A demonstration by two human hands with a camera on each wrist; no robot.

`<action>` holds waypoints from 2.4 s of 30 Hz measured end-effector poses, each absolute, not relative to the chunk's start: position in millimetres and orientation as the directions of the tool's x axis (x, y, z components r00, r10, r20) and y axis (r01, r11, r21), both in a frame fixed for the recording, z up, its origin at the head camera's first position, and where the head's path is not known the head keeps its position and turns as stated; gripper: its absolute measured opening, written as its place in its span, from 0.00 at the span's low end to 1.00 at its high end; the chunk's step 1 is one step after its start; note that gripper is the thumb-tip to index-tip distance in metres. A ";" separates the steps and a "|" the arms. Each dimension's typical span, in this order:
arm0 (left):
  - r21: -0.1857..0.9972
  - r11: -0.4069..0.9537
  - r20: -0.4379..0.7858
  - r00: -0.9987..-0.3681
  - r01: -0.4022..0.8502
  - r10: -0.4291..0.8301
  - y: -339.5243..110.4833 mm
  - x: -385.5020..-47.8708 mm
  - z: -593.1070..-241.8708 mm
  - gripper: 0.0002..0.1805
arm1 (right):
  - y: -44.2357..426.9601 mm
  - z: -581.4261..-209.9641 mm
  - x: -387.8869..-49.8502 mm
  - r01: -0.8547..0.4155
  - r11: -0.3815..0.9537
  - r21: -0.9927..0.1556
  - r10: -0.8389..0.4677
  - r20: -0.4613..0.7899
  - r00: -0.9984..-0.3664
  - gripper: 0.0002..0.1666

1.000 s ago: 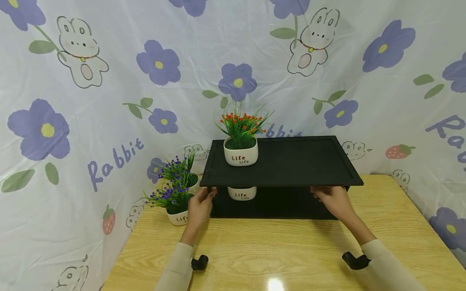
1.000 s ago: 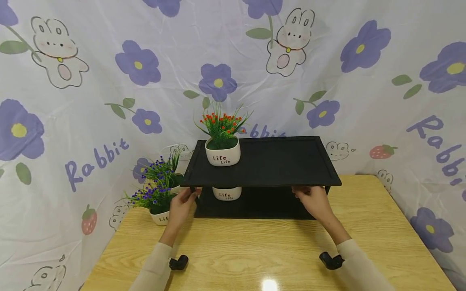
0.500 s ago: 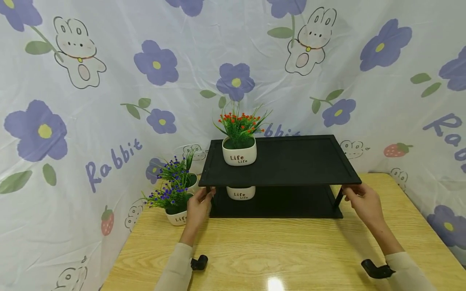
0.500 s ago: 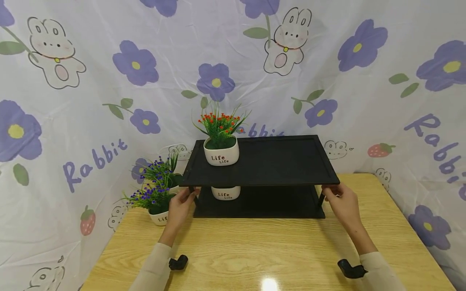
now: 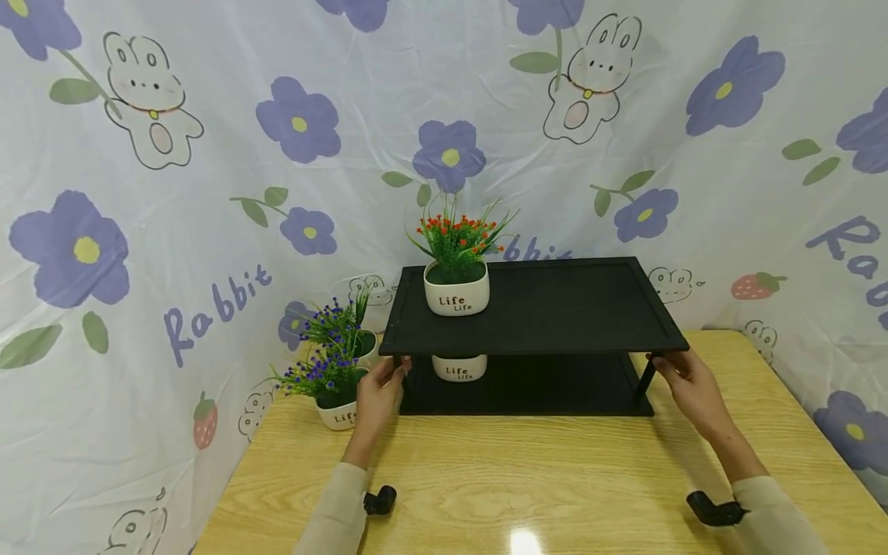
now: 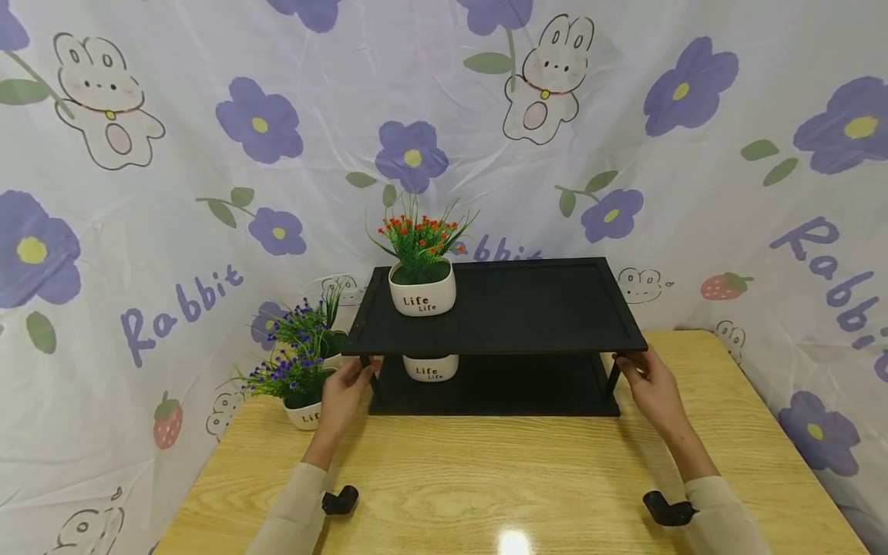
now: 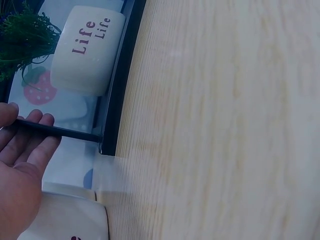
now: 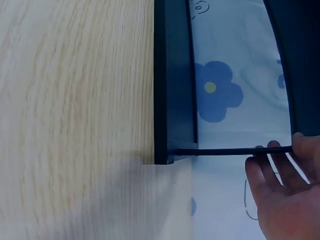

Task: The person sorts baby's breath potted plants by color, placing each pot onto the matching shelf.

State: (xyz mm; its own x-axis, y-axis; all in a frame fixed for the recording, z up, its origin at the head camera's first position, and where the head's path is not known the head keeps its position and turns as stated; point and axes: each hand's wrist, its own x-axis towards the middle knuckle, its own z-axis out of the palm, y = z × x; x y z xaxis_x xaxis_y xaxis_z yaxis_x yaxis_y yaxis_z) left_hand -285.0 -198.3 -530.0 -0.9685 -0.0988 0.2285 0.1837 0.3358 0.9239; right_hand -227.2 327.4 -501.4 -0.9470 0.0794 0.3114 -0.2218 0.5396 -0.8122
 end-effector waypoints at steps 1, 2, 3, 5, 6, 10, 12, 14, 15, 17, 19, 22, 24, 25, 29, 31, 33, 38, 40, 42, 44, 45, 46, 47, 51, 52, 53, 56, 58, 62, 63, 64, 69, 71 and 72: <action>0.924 0.337 0.226 -0.969 0.181 -0.099 -198.3 -284.8 -529.8 0.16 | 327.6 -503.0 -227.7 -0.236 0.530 -0.815 0.074 0.322 -0.944 0.26; 0.925 0.335 0.222 -0.970 0.178 -0.100 -198.3 -284.5 -529.3 0.16 | 327.8 -504.5 -228.3 -0.249 0.519 -0.818 0.067 0.329 -0.942 0.25; 0.925 0.338 0.219 -0.971 0.174 -0.100 -198.2 -284.3 -529.4 0.17 | 328.0 -506.1 -228.7 -0.260 0.507 -0.822 0.059 0.334 -0.941 0.25; 0.924 0.343 0.211 -0.972 0.166 -0.099 -198.1 -284.2 -528.9 0.17 | 328.4 -509.2 -229.7 -0.275 0.486 -0.829 0.050 0.341 -0.939 0.24; 0.925 0.343 0.207 -0.973 0.162 -0.099 -198.0 -284.2 -528.2 0.17 | 328.8 -510.4 -229.6 -0.279 0.480 -0.832 0.048 0.342 -0.938 0.24; 0.925 0.351 0.190 -0.977 0.144 -0.099 -197.2 -284.8 -525.8 0.18 | 330.5 -513.6 -230.8 -0.291 0.470 -0.834 0.045 0.351 -0.935 0.24; 0.921 0.364 0.185 -0.978 0.139 -0.094 -196.5 -284.6 -524.7 0.18 | 331.4 -514.5 -231.5 -0.295 0.467 -0.834 0.045 0.355 -0.934 0.24; 0.916 0.379 0.182 -0.979 0.135 -0.090 -196.0 -284.6 -524.2 0.19 | 332.3 -515.0 -232.2 -0.299 0.465 -0.834 0.046 0.360 -0.932 0.23; 0.913 0.384 0.183 -0.979 0.137 -0.086 -195.8 -284.4 -523.9 0.19 | 332.8 -515.4 -232.6 -0.301 0.465 -0.833 0.047 0.362 -0.931 0.23; 0.909 0.394 0.181 -0.980 0.135 -0.081 -195.5 -283.6 -523.2 0.20 | 333.6 -516.4 -233.2 -0.304 0.463 -0.832 0.049 0.367 -0.929 0.23; 0.909 0.396 0.174 -0.981 0.128 -0.083 -196.1 -282.2 -522.9 0.21 | 334.1 -517.7 -233.8 -0.308 0.461 -0.832 0.050 0.370 -0.928 0.23; 0.906 0.408 0.163 -0.983 0.116 -0.082 -197.9 -279.0 -521.6 0.22 | 334.6 -519.6 -234.7 -0.309 0.460 -0.833 0.051 0.372 -0.927 0.23; 0.901 0.419 0.161 -0.984 0.114 -0.078 -200.2 -275.7 -520.1 0.22 | 334.6 -519.9 -234.7 -0.304 0.460 -0.834 0.054 0.368 -0.928 0.23; 0.898 0.425 0.165 -0.983 0.117 -0.078 -201.4 -273.6 -519.1 0.22 | 334.6 -519.9 -234.7 -0.299 0.461 -0.836 0.057 0.364 -0.930 0.23; 0.889 0.434 0.198 -0.978 0.147 -0.073 -207.5 -263.2 -514.4 0.18 | 334.0 -518.5 -234.2 -0.271 0.476 -0.837 0.067 0.342 -0.937 0.23; 0.883 0.441 0.213 -0.974 0.158 -0.077 -211.1 -257.9 -513.4 0.15 | 333.6 -517.9 -234.2 -0.262 0.479 -0.838 0.069 0.334 -0.940 0.23; 0.878 0.450 0.222 -0.972 0.165 -0.078 -215.3 -253.5 -513.9 0.12 | 333.0 -517.4 -234.2 -0.260 0.474 -0.841 0.071 0.331 -0.941 0.23; 0.905 0.380 0.229 -0.971 0.190 -0.060 -226.4 -244.5 -519.4 0.12 | 331.5 -519.1 -233.1 -0.281 0.446 -0.850 0.071 0.346 -0.936 0.22; 0.923 0.332 0.229 -0.972 0.197 -0.061 -231.1 -242.0 -521.9 0.12 | 330.9 -520.0 -232.6 -0.291 0.438 -0.851 0.070 0.355 -0.932 0.21; 0.929 0.315 0.229 -0.971 0.196 -0.071 -235.9 -239.6 -524.0 0.11 | 330.1 -519.8 -232.1 -0.298 0.433 -0.851 0.072 0.362 -0.929 0.21; 0.935 0.298 0.226 -0.970 0.192 -0.085 -241.1 -236.6 -525.2 0.11 | 329.6 -519.3 -231.9 -0.300 0.431 -0.851 0.075 0.366 -0.928 0.21; 0.936 0.297 0.225 -0.970 0.190 -0.089 -244.1 -235.3 -526.0 0.11 | 329.6 -519.1 -232.0 -0.301 0.431 -0.851 0.077 0.367 -0.927 0.20; 0.937 0.294 0.224 -0.970 0.188 -0.092 -247.1 -233.6 -526.3 0.11 | 329.3 -518.6 -231.9 -0.301 0.426 -0.853 0.082 0.368 -0.926 0.20; 0.938 0.292 0.222 -0.970 0.186 -0.096 -250.3 -231.9 -526.6 0.11 | 329.2 -518.4 -231.8 -0.301 0.424 -0.854 0.085 0.368 -0.926 0.20; 0.949 0.273 0.197 -0.971 0.155 -0.132 -265.7 -225.2 -526.4 0.11 | 329.6 -520.5 -232.4 -0.317 0.399 -0.861 0.091 0.381 -0.920 0.19; 0.954 0.263 0.189 -0.971 0.146 -0.147 -269.8 -224.0 -526.0 0.10 | 329.7 -521.3 -232.7 -0.322 0.392 -0.862 0.090 0.385 -0.919 0.20; 0.956 0.257 0.184 -0.969 0.138 -0.165 -274.0 -222.7 -525.6 0.10 | 329.9 -522.3 -233.1 -0.328 0.388 -0.861 0.087 0.389 -0.917 0.20; 0.964 0.243 0.168 -0.959 0.112 -0.228 -286.4 -220.4 -525.2 0.10 | 329.6 -524.1 -234.1 -0.341 0.373 -0.863 0.082 0.397 -0.914 0.21; 0.967 0.237 0.161 -0.950 0.097 -0.268 -294.2 -219.5 -525.5 0.10 | 329.4 -524.5 -234.4 -0.342 0.372 -0.863 0.082 0.398 -0.914 0.21; 0.958 0.283 0.138 -0.932 0.040 -0.336 -305.9 -218.8 -528.1 0.10 | 329.3 -524.1 -234.2 -0.337 0.373 -0.864 0.085 0.394 -0.915 0.21; 0.952 0.306 0.137 -0.930 0.028 -0.342 -308.7 -219.4 -529.2 0.11 | 329.3 -523.9 -234.1 -0.337 0.371 -0.865 0.084 0.393 -0.916 0.21; 0.947 0.322 0.132 -0.927 0.012 -0.351 -310.4 -219.7 -530.0 0.11 | 329.3 -523.7 -233.9 -0.337 0.370 -0.866 0.085 0.393 -0.916 0.21; 0.942 0.333 0.082 -0.936 -0.040 -0.343 -317.0 -221.8 -532.2 0.23 | 329.0 -523.1 -233.4 -0.341 0.360 -0.868 0.082 0.394 -0.916 0.20; 0.952 0.300 0.039 -0.950 -0.059 -0.309 -317.9 -222.9 -532.0 0.29 | 329.0 -522.8 -233.4 -0.341 0.360 -0.868 0.081 0.394 -0.916 0.20; 0.956 0.285 0.018 -0.960 -0.066 -0.281 -318.4 -223.8 -532.1 0.33 | 328.9 -522.6 -233.4 -0.341 0.364 -0.867 0.082 0.394 -0.916 0.20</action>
